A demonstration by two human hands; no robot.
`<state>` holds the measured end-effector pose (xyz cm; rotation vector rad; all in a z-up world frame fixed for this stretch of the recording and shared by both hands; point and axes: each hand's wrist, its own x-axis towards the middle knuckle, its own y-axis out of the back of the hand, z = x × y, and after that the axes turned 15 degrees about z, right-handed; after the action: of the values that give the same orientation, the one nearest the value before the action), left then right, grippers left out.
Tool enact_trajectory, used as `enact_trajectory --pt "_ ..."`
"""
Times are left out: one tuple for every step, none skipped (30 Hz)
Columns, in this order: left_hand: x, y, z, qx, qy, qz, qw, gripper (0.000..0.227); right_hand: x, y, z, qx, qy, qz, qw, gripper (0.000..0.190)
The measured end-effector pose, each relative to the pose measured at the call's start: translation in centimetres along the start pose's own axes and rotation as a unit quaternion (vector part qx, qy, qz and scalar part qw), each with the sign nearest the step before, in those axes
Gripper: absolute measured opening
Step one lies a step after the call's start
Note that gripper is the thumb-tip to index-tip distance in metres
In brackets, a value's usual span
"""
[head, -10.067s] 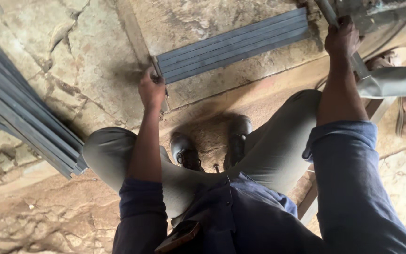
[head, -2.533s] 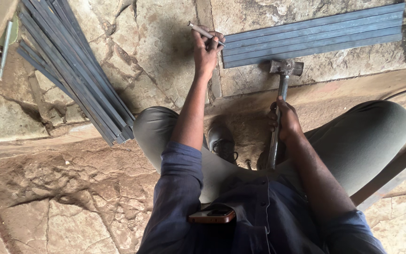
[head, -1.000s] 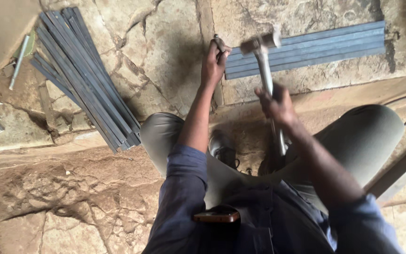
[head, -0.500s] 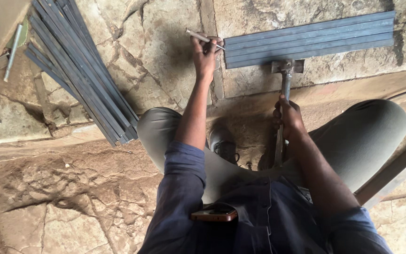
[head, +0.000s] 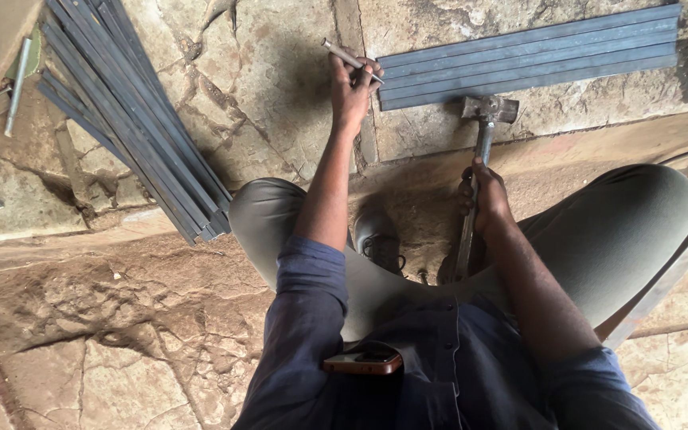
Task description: The person sits on a tiled floor and uses a hammer and a metal punch to mark or indent a stack of metal rods. They repeatedly align the rods, position the punch, strike it with the hammer, and then move the processed rods to a separate pile.
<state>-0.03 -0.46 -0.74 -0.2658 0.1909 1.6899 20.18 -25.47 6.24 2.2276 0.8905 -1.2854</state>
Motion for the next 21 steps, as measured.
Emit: enact_trajectory --pt "0.0 0.0 0.0 0.011 -0.009 -0.002 1.0 0.037 -0.1 0.0 0.0 0.0 -0.001 0.0 1.0 0.036" --pt "0.0 0.1 0.0 0.021 -0.018 -0.005 1.0 0.037 -0.1 0.0 -0.1 0.001 -0.002 0.001 1.0 0.036" --pt "0.1 0.0 -0.1 0.031 -0.027 -0.008 0.999 0.037 -0.1 0.0 -0.1 -0.003 0.0 0.002 1.0 0.036" --pt "0.1 0.0 -0.2 0.034 -0.034 -0.012 0.999 0.036 -0.1 0.0 -0.1 -0.006 0.002 0.002 1.0 0.036" --pt "0.2 -0.1 -0.3 0.037 -0.04 -0.016 0.998 0.035 -0.1 -0.1 -0.1 -0.009 0.004 0.003 1.0 0.037" --pt "0.3 -0.1 -0.5 0.039 -0.046 -0.02 0.998 0.035 -0.2 -0.1 -0.2 -0.011 0.004 0.002 1.0 0.036" --pt "0.3 -0.1 -0.7 0.041 -0.051 -0.022 0.998 0.035 -0.3 -0.1 -0.2 -0.013 0.004 0.001 1.0 0.036" --pt "0.4 -0.2 -0.8 0.042 -0.056 -0.024 0.997 0.035 -0.4 -0.2 -0.3 -0.015 0.004 0.0 1.0 0.036" --pt "0.4 -0.2 -0.9 0.043 -0.061 -0.025 0.997 0.036 -0.5 -0.2 -0.4 -0.022 0.006 0.006 1.0 0.036" --pt "0.4 -0.2 -1.0 0.044 -0.057 -0.023 0.997 0.035 -0.7 -0.3 -0.4 -0.028 0.008 0.012 0.999 0.036" --pt "0.4 -0.2 -1.0 0.046 -0.053 -0.02 0.997 0.034 -0.8 -0.3 -0.5 -0.035 0.01 0.018 0.999 0.037" --pt "0.4 -0.2 -1.0 0.047 -0.05 -0.018 0.997 0.034 -1.0 -0.4 -0.6 -0.036 0.01 0.018 0.999 0.036" --pt "0.4 -0.2 -0.9 0.051 -0.047 -0.017 0.997 0.034 -1.1 -0.5 -0.6 -0.036 0.01 0.018 0.999 0.036" --pt "0.4 -0.2 -0.8 0.054 -0.044 -0.016 0.997 0.035 -1.1 -0.5 -0.6 -0.037 0.011 0.018 0.999 0.036" --pt "0.4 -0.2 -0.8 0.057 -0.041 -0.015 0.997 0.036 -1.1 -0.5 -0.7 -0.034 0.011 0.015 0.999 0.036" --pt "0.4 -0.2 -0.8 0.056 -0.035 -0.015 0.998 0.036 -1.1 -0.4 -0.7 -0.031 0.01 0.013 0.999 0.036" --pt "0.5 -0.2 -0.7 0.055 -0.03 -0.015 0.998 0.036 -1.1 -0.4 -0.6 -0.028 0.01 0.01 1.0 0.036" --pt "0.5 -0.2 -0.8 0.053 -0.025 -0.015 0.998 0.037 -1.1 -0.4 -0.6 -0.028 0.008 0.011 1.0 0.036" --pt "0.5 -0.1 -0.8 0.054 -0.025 -0.015 0.998 0.037 -1.0 -0.4 -0.6 -0.027 0.006 0.012 1.0 0.036" --pt "0.5 -0.1 -0.8 0.055 -0.025 -0.015 0.998 0.037 -1.0 -0.4 -0.6 -0.027 0.004 0.013 1.0 0.036" --pt "0.5 -0.1 -0.8 0.055 -0.025 -0.015 0.998 0.038 -0.9 -0.4 -0.6 -0.028 0.005 0.011 1.0 0.036"
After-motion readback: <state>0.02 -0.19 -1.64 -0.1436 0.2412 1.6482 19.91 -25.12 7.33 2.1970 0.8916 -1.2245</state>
